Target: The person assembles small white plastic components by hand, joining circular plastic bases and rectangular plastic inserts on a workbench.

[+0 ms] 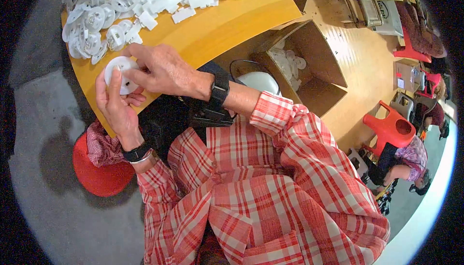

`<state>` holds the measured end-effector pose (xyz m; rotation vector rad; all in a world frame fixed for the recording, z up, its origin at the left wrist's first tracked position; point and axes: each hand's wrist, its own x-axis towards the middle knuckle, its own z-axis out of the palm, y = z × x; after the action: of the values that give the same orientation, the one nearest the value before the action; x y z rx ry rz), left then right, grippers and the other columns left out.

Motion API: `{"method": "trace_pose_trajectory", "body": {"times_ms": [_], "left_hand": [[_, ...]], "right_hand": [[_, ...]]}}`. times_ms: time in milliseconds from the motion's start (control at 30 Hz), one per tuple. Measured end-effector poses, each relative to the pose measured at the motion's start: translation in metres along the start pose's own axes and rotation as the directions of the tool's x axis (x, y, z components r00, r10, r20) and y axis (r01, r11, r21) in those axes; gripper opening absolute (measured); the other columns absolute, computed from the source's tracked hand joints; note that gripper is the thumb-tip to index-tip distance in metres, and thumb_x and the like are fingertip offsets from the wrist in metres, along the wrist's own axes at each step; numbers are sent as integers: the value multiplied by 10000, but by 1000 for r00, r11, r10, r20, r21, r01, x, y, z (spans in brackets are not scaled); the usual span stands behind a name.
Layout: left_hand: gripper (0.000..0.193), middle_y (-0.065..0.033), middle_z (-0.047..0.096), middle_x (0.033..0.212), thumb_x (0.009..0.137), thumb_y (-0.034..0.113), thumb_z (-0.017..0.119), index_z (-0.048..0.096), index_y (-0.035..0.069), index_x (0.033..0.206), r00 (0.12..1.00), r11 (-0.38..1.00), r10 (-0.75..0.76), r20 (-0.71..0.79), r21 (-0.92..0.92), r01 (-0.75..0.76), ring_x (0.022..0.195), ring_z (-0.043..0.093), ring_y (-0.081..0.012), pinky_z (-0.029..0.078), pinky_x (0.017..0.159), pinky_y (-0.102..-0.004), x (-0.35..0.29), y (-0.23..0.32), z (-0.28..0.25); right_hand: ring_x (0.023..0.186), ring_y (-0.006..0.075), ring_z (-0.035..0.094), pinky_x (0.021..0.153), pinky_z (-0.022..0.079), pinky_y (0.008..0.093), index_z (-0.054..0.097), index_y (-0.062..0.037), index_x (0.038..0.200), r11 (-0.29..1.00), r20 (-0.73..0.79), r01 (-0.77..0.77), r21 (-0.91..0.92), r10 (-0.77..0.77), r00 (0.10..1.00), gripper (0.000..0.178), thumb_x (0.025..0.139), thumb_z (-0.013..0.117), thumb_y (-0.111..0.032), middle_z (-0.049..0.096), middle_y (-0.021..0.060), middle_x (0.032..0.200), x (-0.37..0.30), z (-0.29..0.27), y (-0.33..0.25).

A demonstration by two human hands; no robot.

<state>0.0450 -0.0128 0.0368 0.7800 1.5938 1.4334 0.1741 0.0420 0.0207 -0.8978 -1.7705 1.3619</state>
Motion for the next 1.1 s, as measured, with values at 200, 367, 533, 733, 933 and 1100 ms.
{"method": "trace_pose_trajectory", "body": {"times_ms": [200,367,533,733,933,1100], "left_hand": [[272,-98,614,719,851,236,606,528,42,1024,998,999,51,-28,-17,-51,394,542,-131,405,304,-196,-4,-1,0],[267,-98,613,693,844,231,621,523,38,1001,999,1000,-2,46,-18,3,374,530,-133,405,296,-196,-8,-8,-1],[244,-89,613,689,856,232,599,529,43,994,997,1000,-11,75,-5,11,382,532,-126,392,297,-191,-6,-18,1],[229,-79,607,680,862,233,584,540,37,973,970,992,-126,209,46,119,394,542,-124,398,302,-186,-6,-21,6],[295,-80,610,727,861,256,589,531,22,1030,972,985,-124,200,141,97,406,540,-109,407,308,-179,-12,-16,18],[362,-36,559,698,852,269,620,515,17,1091,947,988,-43,319,151,-6,513,540,-87,443,465,-218,1,-23,8]], "right_hand": [[482,291,546,464,418,358,535,-30,992,998,-21,24,63,-22,1000,256,803,602,-189,530,136,555,-5,1,-5],[455,256,519,449,401,343,529,-30,971,995,11,-15,100,14,1000,234,808,601,-181,519,129,546,-10,-2,6],[428,208,501,431,386,323,523,-22,984,993,24,-52,108,50,998,237,817,599,-173,517,130,536,-15,-2,11],[498,159,585,444,414,296,505,-13,994,973,71,-134,187,123,990,205,858,578,-148,563,118,553,-29,-15,26],[515,135,585,458,433,277,500,-18,1016,982,49,-184,30,182,982,222,860,581,-153,599,98,608,-36,-24,14],[590,113,589,513,461,234,498,-36,1060,903,-72,-383,195,403,913,220,886,558,-156,639,70,770,-49,-58,10]]}}
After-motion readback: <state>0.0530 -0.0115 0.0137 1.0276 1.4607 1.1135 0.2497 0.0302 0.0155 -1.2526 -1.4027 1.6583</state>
